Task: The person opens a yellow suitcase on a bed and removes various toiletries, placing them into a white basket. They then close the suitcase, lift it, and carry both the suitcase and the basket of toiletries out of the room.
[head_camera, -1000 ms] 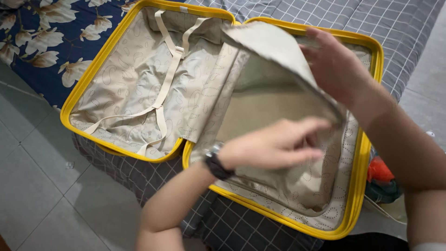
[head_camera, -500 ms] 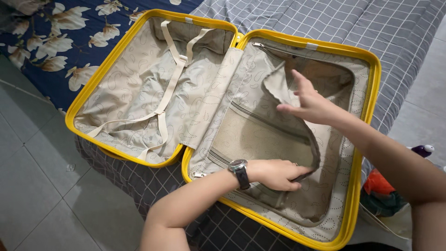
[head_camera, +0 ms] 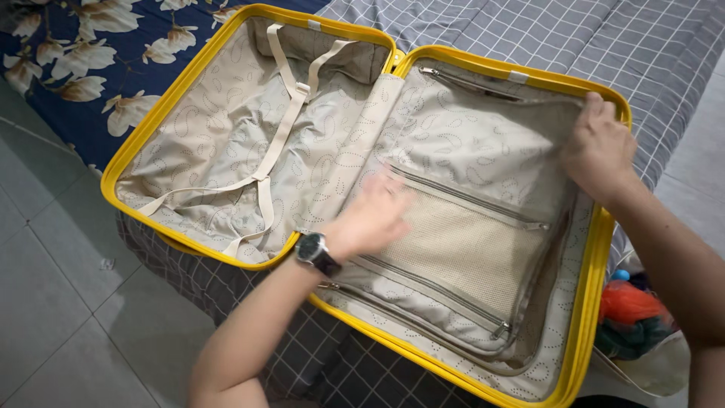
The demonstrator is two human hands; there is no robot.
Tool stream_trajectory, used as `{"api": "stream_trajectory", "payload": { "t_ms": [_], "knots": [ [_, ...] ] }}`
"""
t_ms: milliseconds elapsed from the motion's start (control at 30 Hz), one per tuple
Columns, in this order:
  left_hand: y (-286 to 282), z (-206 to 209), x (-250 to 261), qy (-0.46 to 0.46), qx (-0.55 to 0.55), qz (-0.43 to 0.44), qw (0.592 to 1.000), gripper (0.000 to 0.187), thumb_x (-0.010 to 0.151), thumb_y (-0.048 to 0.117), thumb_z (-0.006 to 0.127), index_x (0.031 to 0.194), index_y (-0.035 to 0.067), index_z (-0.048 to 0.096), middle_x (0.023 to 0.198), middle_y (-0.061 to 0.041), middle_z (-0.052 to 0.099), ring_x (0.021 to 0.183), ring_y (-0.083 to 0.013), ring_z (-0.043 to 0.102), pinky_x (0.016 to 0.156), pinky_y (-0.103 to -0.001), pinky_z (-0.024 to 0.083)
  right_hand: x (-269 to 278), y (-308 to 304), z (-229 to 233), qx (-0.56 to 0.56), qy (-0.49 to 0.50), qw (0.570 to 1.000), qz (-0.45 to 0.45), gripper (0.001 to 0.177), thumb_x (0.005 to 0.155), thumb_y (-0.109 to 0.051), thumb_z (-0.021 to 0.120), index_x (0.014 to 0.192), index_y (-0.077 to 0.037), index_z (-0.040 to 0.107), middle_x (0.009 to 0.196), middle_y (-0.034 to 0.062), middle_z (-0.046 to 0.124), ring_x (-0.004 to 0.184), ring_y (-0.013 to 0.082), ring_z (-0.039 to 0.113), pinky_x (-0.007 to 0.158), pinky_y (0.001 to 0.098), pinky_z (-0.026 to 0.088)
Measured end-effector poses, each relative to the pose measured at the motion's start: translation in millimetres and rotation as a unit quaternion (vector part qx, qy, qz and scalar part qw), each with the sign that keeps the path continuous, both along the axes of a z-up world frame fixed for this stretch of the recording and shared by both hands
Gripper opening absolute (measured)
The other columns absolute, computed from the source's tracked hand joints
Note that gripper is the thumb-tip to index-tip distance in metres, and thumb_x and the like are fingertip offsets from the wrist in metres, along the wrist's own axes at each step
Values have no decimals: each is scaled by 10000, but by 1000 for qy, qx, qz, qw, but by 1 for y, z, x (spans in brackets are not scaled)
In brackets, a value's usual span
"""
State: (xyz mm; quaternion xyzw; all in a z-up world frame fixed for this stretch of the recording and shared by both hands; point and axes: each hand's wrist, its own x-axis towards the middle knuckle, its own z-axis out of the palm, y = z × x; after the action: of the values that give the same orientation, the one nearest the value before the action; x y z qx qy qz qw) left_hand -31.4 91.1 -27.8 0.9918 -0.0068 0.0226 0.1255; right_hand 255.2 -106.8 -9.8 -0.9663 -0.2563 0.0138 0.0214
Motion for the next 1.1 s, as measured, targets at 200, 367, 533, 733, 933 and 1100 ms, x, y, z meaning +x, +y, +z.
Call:
{"api": "stream_trajectory", "payload": {
  "t_ms": [200, 367, 533, 733, 933, 1100],
  "knots": [
    [48, -8, 2, -41, 163, 184, 969, 745, 783, 239, 669, 1436, 83, 346, 1539, -217, 155, 1409, -453, 206, 1080, -663, 185, 6, 39, -13, 2, -123, 967, 225, 609, 909, -52, 496, 1497, -20, 336, 1416, 288, 411, 1243, 442, 447, 973, 555, 426],
    [55, -23, 5, -41, 114, 176, 977, 776, 816, 223, 667, 1492, 115, 301, 1554, -232, 132, 1344, -483, 285, 1034, -654, 288, 19, 138, -44, 39, -165, 901, 399, 482, 960, -130, 516, 1436, -72, 469, 1411, 205, 481, 1240, 357, 494, 1029, 477, 443],
    [55, -26, 2, -57, 107, 170, 978, 743, 822, 221, 656, 1475, 110, 320, 1559, -229, 163, 1312, -463, 359, 1002, -598, 363, 32, 195, -72, 40, -255, 846, 467, 577, 794, -61, 570, 1367, -38, 514, 1356, 156, 526, 1154, 320, 557, 902, 412, 487],
    [56, -26, 1, -64, 102, 163, 979, 719, 838, 232, 629, 1472, 82, 323, 1549, -245, 180, 1293, -452, 377, 983, -578, 386, 44, 218, -91, 57, -265, 876, 400, 323, 864, -64, 590, 1177, 10, 618, 1130, 154, 602, 1035, 298, 633, 949, 394, 502],
    [56, -29, 2, -72, 122, 162, 977, 708, 844, 226, 613, 1473, 73, 325, 1551, -244, 189, 1285, -437, 394, 979, -552, 397, 31, 211, -52, 40, -201, 896, 393, 281, 875, -61, 601, 1143, -77, 682, 1104, 138, 637, 922, 269, 653, 853, 391, 527],
    [56, -30, 1, -83, 129, 159, 975, 711, 837, 220, 624, 1472, 81, 336, 1552, -238, 196, 1275, -434, 406, 981, -543, 398, -4, 157, 2, -127, -215, 865, 435, 282, 883, -112, 627, 1152, -165, 692, 1076, 60, 681, 1012, 202, 636, 989, 365, 492]
  ]
}}
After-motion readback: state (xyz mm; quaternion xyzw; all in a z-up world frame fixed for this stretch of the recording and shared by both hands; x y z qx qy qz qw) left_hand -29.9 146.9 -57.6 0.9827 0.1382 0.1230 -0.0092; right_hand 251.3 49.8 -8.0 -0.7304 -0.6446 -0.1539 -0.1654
